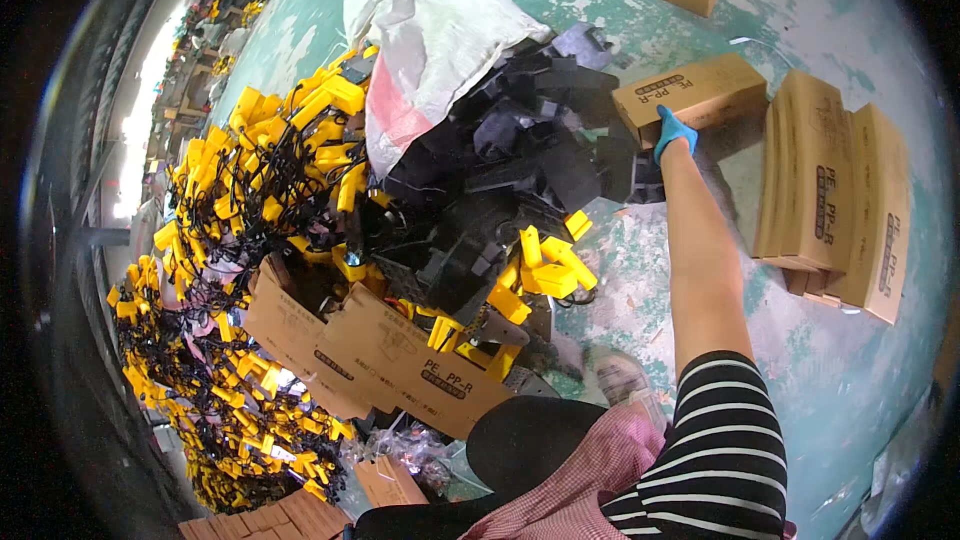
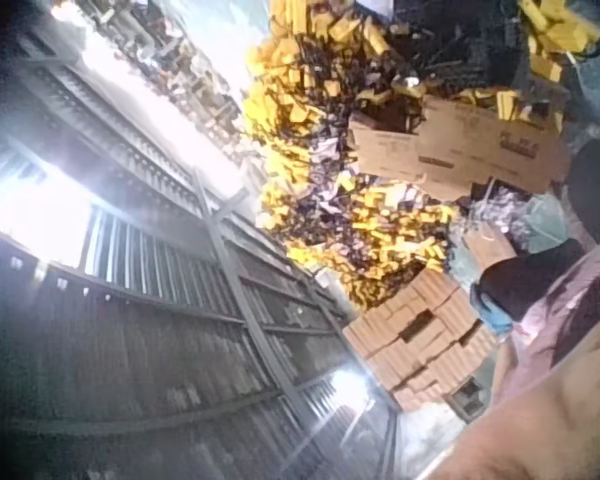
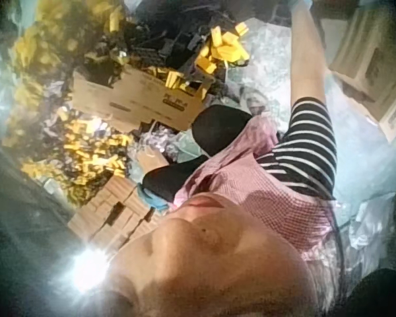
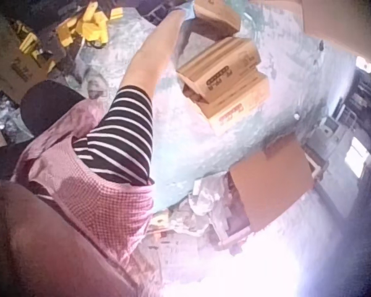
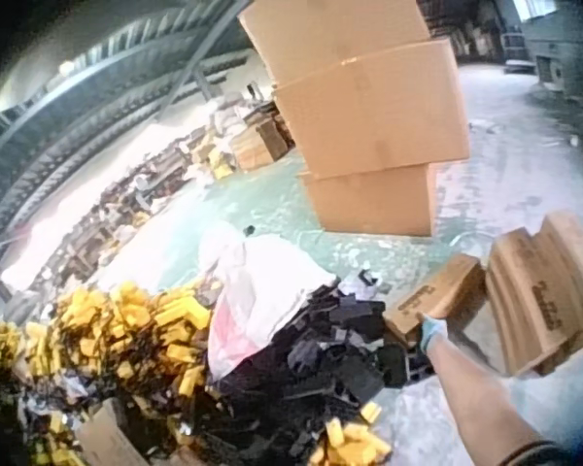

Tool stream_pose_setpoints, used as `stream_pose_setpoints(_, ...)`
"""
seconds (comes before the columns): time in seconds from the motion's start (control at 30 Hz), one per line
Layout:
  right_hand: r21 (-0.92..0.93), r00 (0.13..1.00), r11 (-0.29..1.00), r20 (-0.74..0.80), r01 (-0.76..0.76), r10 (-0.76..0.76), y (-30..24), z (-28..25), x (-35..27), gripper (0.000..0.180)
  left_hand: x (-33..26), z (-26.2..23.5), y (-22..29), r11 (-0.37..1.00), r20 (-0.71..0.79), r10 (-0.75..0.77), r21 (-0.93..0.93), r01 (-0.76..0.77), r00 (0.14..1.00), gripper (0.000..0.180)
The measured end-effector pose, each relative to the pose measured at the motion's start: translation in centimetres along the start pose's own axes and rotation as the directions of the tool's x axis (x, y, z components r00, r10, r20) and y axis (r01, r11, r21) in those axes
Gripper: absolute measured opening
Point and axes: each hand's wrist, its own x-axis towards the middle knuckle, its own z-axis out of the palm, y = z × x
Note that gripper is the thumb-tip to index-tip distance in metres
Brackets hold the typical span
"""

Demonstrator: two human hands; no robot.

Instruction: The person folds flat cardboard boxes into their assembled form, then packs them with plastic components, heating tools, and instruction booklets. The boxes are prepared by hand for shipment.

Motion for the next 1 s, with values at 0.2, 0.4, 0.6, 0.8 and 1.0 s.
stream_pose_setpoints(0.2, 0.227, 0.923, 0.941, 0.349, -0.253, 0.164, -7.0, -5.0, -14.3, 0.045, -1.4, -2.7, -0.4, 0.975, -0.108, -0.147, -0.186, 0.125, 0.983, 0.048)
stream_pose_setpoints(0.4, -0.007, 0.92, 0.996, 0.385, 0.09, -0.08, -17.6, -21.7, -29.0, 0.04, 9.9, -8.0, 10.3, 0.876, -0.114, -0.334, -0.404, 0.263, 0.936, 0.048)
stream_pose_setpoints(0.6, -0.729, 0.182, -0.139, 0.343, 0.67, -0.922, -19.1, -31.8, -24.9, 0.057, 17.7, -12.7, 16.7, 0.731, -0.029, -0.494, -0.555, 0.397, 0.869, 0.046)
stream_pose_setpoints(0.8, -0.771, 0.4, -0.576, 0.635, 0.271, -0.661, -13.7, -28.1, -26.1, 0.083, 16.9, -10.4, 17.7, 0.511, -0.099, -0.599, -0.811, 0.284, 0.795, 0.051)
stream_pose_setpoints(1.0, -0.699, 0.381, -0.684, 0.702, 0.209, -0.602, -15.9, -24.5, -20.8, 0.078, 9.1, -9.3, 18.3, 0.146, 0.07, -0.762, -0.95, 0.275, 0.644, 0.057)
